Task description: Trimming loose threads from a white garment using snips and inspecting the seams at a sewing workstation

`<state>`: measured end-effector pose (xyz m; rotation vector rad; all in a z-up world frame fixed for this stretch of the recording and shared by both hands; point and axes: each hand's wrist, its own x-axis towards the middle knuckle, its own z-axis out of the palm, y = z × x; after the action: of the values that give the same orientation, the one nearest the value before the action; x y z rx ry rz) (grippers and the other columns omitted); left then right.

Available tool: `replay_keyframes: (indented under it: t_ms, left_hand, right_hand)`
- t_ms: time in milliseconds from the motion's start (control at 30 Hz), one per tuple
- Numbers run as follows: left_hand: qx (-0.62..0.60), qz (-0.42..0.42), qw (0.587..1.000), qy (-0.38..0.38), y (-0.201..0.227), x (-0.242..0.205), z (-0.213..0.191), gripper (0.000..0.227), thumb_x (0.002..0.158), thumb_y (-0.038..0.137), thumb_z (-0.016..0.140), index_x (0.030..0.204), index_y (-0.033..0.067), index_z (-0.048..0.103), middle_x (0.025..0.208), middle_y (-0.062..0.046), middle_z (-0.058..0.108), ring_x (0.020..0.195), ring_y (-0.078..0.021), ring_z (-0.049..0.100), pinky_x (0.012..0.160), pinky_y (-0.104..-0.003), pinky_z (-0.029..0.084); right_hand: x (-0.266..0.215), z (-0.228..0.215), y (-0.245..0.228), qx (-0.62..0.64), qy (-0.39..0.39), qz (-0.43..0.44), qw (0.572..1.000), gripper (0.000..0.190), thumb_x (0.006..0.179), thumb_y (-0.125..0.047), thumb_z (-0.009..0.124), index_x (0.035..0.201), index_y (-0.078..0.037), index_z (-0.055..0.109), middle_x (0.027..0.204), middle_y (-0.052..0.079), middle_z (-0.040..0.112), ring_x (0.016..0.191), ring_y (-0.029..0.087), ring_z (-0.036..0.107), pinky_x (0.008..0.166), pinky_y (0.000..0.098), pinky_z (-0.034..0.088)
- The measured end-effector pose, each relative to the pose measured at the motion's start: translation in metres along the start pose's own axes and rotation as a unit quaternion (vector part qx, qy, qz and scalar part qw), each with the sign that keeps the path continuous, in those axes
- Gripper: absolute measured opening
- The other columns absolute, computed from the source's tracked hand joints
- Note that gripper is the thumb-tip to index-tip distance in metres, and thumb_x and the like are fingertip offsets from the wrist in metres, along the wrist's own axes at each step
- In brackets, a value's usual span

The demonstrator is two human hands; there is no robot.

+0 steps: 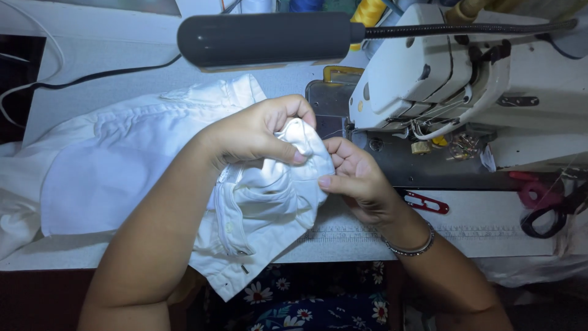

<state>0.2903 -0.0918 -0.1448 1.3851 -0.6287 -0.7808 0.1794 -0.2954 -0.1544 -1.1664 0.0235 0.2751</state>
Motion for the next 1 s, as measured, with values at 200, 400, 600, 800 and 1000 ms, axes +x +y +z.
replay_keyframes:
  t_ms: [200,400,600,800,1000]
  left_hand:
    - [-0.14,0.057,0.988,-0.029,-0.005,0.005,0.0,0.043,0.08,0.009,0.08,0.117,-0.0022,0.06,0.082,-0.013,0.076,0.066,-0.0156,0.073,0.056,-0.026,0.062]
    - [-0.175,0.06,0.983,0.014,-0.013,0.012,-0.001,0.033,0.085,0.0,0.071,0.116,-0.0021,0.059,0.086,-0.019,0.074,0.07,-0.0248,0.075,0.058,-0.034,0.065]
    - [-0.235,0.05,0.971,0.0,-0.007,0.007,0.004,0.032,0.086,0.003,0.064,0.117,-0.003,0.06,0.088,-0.019,0.072,0.074,-0.0247,0.076,0.061,-0.036,0.066]
    - [-0.198,0.053,0.979,0.009,-0.019,0.014,0.0,0.016,0.087,0.002,0.062,0.101,0.0002,0.068,0.079,-0.016,0.073,0.069,-0.0202,0.074,0.059,-0.032,0.064]
    - [-0.169,0.072,0.983,0.008,-0.002,0.005,0.013,0.017,0.074,-0.006,0.066,0.091,-0.0029,0.064,0.065,-0.013,0.065,0.056,-0.0173,0.066,0.049,-0.026,0.057]
  right_hand:
    - [0.0,-0.002,0.004,-0.02,0.004,-0.028,0.999,0.05,0.078,-0.004,0.079,0.121,0.006,0.055,0.086,0.013,0.067,0.07,0.018,0.071,0.06,0.0309,0.063]
    - [0.0,0.001,0.0,-0.001,-0.009,-0.03,1.0,0.052,0.08,-0.006,0.077,0.124,0.005,0.053,0.089,0.014,0.068,0.072,0.019,0.072,0.062,0.031,0.064]
    - [0.003,-0.007,0.012,0.077,-0.008,0.003,0.997,0.043,0.087,-0.011,0.07,0.122,0.006,0.054,0.089,0.015,0.071,0.072,0.021,0.075,0.062,0.0314,0.064]
    - [0.003,-0.002,0.012,0.062,0.024,-0.036,0.997,0.032,0.088,-0.006,0.069,0.115,0.006,0.055,0.083,0.014,0.07,0.066,0.02,0.073,0.059,0.03,0.063]
    - [0.005,-0.01,0.023,0.027,0.061,-0.065,0.996,0.024,0.084,0.001,0.074,0.101,0.005,0.057,0.072,0.011,0.064,0.057,0.018,0.068,0.052,0.0263,0.059]
